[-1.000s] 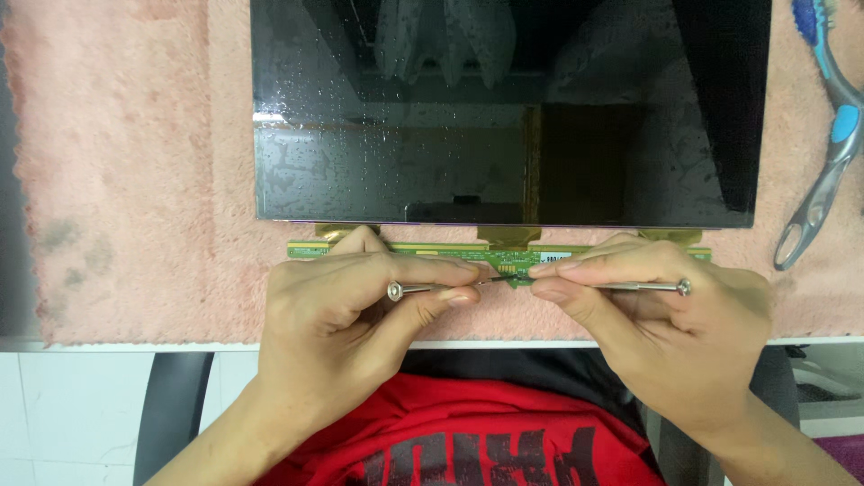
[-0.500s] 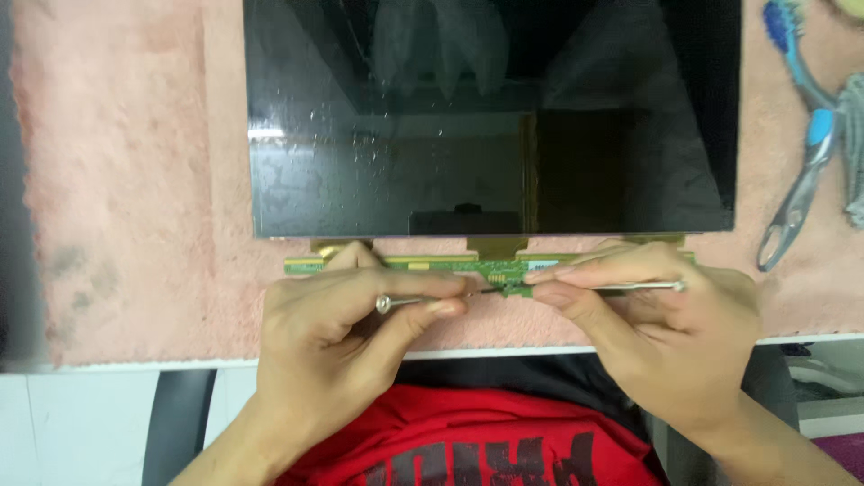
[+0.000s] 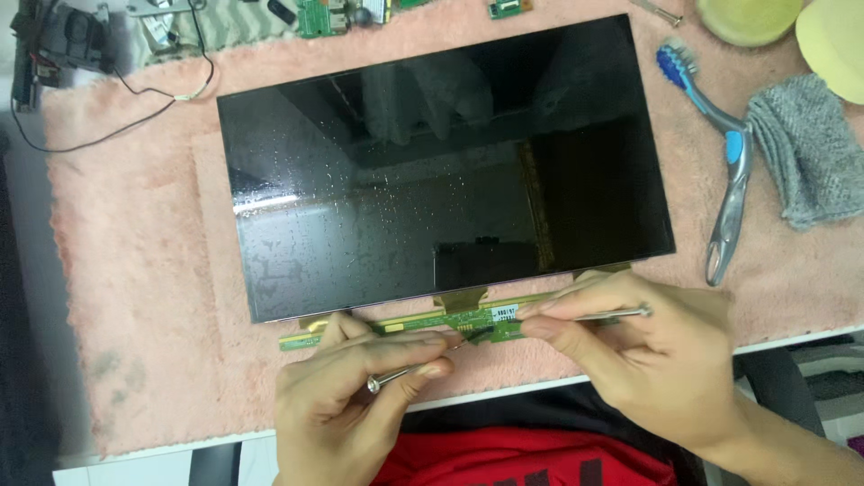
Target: The person uses two small screwdrivers to manipulate components on a green circuit board placed on a pink mat. The hands carefully adjust and probe specific areas of the board throughout the video.
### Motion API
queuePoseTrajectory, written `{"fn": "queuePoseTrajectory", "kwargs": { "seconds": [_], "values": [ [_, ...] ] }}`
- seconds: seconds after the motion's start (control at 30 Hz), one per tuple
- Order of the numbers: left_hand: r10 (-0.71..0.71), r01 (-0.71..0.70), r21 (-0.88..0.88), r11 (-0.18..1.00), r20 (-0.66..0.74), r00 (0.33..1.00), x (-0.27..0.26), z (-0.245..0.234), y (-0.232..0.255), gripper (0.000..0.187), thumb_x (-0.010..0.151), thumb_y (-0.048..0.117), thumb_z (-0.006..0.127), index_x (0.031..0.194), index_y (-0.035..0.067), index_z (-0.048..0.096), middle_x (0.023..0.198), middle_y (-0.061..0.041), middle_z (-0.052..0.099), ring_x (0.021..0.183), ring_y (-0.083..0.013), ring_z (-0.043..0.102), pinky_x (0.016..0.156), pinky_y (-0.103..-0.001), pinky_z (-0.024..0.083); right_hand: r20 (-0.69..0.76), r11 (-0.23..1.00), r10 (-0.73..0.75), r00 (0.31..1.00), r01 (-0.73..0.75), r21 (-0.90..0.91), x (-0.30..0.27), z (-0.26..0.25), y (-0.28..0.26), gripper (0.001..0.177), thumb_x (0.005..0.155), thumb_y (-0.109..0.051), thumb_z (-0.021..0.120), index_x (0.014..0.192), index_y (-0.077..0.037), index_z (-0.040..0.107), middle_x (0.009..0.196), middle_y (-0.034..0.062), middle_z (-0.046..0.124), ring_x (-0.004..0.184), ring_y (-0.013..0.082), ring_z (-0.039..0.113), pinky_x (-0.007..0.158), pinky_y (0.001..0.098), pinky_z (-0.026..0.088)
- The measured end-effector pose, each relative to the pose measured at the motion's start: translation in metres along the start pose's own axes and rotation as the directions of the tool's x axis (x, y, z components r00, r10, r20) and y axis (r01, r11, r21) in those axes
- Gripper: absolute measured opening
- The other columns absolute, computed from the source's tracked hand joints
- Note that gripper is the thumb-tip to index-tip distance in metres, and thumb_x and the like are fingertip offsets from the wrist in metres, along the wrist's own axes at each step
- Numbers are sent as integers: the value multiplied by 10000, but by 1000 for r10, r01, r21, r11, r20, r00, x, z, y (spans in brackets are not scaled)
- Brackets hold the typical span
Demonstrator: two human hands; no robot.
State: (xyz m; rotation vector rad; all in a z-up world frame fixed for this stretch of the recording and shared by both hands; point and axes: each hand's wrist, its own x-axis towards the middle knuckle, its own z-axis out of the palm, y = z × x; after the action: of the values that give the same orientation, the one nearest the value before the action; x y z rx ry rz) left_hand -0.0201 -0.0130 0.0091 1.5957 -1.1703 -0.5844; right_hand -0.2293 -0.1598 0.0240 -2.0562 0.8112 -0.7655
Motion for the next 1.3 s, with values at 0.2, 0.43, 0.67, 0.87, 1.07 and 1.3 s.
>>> {"fn": "queuePoseTrajectory", "kwargs": {
  "seconds": [0.2,0.43,0.67,0.87,1.07,1.3],
  "values": [
    [14,-14,25,1000,13,1000,-2,1,-2,121,983,139,858,1097,103,879,1091,-42,952,804,-109,684,813,-234,539,5,1000,-17,1000,17,2,-1,1,-1,206,846,-59,957,994,-11,822,979,75,908,916,127,919,803,189,764],
    [7,-7,41,999,11,1000,-2,-2,-2,94,1020,153,819,1094,116,863,1104,-31,951,758,-88,640,814,-234,529,47,998,-44,998,46,-42,-2,5,-1,172,894,-124,928,1010,-39,834,975,35,916,902,112,912,755,196,728],
    [53,-54,35,998,32,998,1,-6,-2,113,993,159,854,1087,95,864,1090,-26,943,739,-69,697,817,-228,541,58,1000,-23,998,23,5,1,11,-6,175,895,-83,919,1026,-19,822,982,56,916,926,135,925,784,202,742],
    [63,-64,32,997,39,997,0,-7,-7,135,999,197,852,1094,103,871,1089,-14,939,693,-61,664,803,-232,532,84,997,-59,995,63,-50,2,14,-3,198,891,-109,945,1031,-34,827,989,47,911,905,127,908,758,210,714],
    [56,-58,32,998,53,997,-2,-7,-8,129,1006,201,849,1101,117,874,1082,3,939,691,-75,613,788,-235,522,21,1000,-11,1000,11,4,-6,13,-1,179,894,-34,929,1004,8,794,968,98,891,879,140,895,750,200,709],
    [54,-55,16,998,53,997,-6,-7,-15,139,997,184,873,1121,120,879,1097,5,934,693,-84,647,807,-252,530,1,999,15,1000,-15,-40,-13,11,8,151,907,-20,929,961,-10,789,926,91,856,852,142,849,706,197,674]
  ]
}}
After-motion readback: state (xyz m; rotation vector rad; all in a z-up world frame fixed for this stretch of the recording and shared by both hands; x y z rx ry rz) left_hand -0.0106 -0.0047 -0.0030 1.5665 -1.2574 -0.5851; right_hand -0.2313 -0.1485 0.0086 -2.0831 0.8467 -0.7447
